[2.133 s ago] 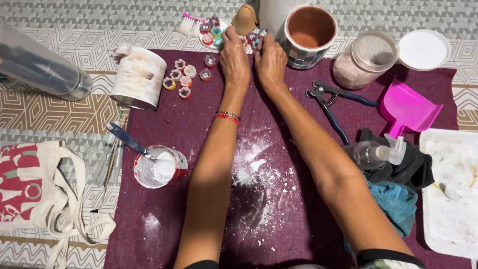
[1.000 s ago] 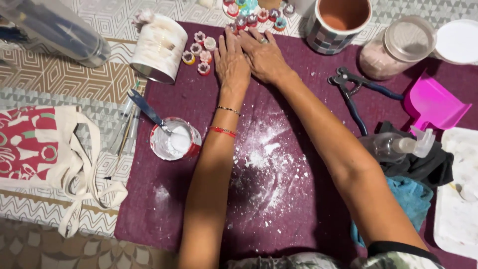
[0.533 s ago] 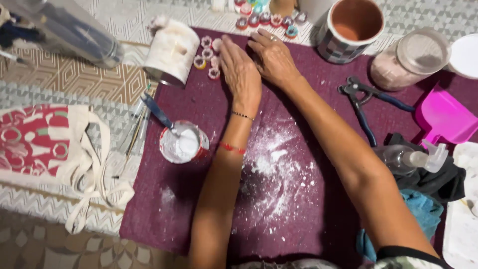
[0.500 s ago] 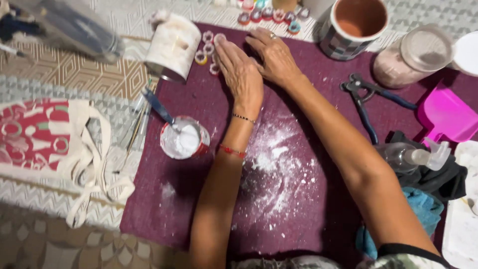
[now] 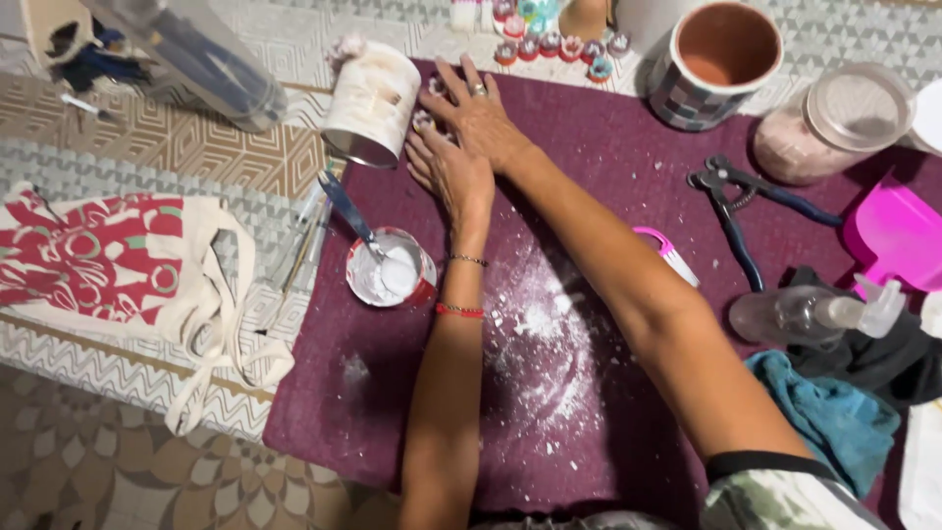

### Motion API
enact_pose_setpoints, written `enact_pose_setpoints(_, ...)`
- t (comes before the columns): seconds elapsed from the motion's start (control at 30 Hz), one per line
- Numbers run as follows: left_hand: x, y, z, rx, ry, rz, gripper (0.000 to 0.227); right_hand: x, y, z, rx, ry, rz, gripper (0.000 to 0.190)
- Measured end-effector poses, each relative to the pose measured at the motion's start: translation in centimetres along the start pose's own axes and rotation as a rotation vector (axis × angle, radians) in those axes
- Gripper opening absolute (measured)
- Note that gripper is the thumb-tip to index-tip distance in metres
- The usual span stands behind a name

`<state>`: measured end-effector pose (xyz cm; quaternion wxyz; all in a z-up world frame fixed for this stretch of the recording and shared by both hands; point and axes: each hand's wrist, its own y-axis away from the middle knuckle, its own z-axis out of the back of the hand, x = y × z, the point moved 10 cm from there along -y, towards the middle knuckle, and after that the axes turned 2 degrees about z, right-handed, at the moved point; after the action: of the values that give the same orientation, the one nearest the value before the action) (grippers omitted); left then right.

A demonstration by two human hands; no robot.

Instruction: Applying paste to a small object, cleaning the workspace with a sponge and dustpan, and folding fabric.

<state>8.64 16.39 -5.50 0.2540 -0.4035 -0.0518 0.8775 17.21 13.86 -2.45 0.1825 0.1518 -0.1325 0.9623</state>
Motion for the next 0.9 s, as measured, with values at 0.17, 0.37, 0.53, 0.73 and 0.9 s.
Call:
enact_pose_setpoints(0.17,0.9,-0.6,-1.1,0.054,0.007,-0.056,0.062,1.4,-0.6,0.5,-0.039,-0.075,0.050,0.040)
enact_pose_setpoints(0.37,-0.7,-0.1,1.4,-0.038,0.077,-0.131,0.054,0.6,-1.3,-0.6,-0.165,-0.003,0.122,0.030)
enact_pose_setpoints(0.53,-2.8,2.1,3.5,-0.038,0.207,-0.114,0.047,0.5,-0.9,0.5,-0.277,0.063,0.070,0.021)
enact_pose_setpoints(0.73,-8.6,7.1,8.6,0.163,0.217,-0.286,0.092,-1.1,-0.5,0.5,-0.226,0.096,-0.134,0.034)
enact_pose_setpoints(0.9,-11.0,13.1,12.2,0.400,0.342,-0.593,0.079,-1.3,1.1,1.6,-0.301,0.306,-0.098,0.041)
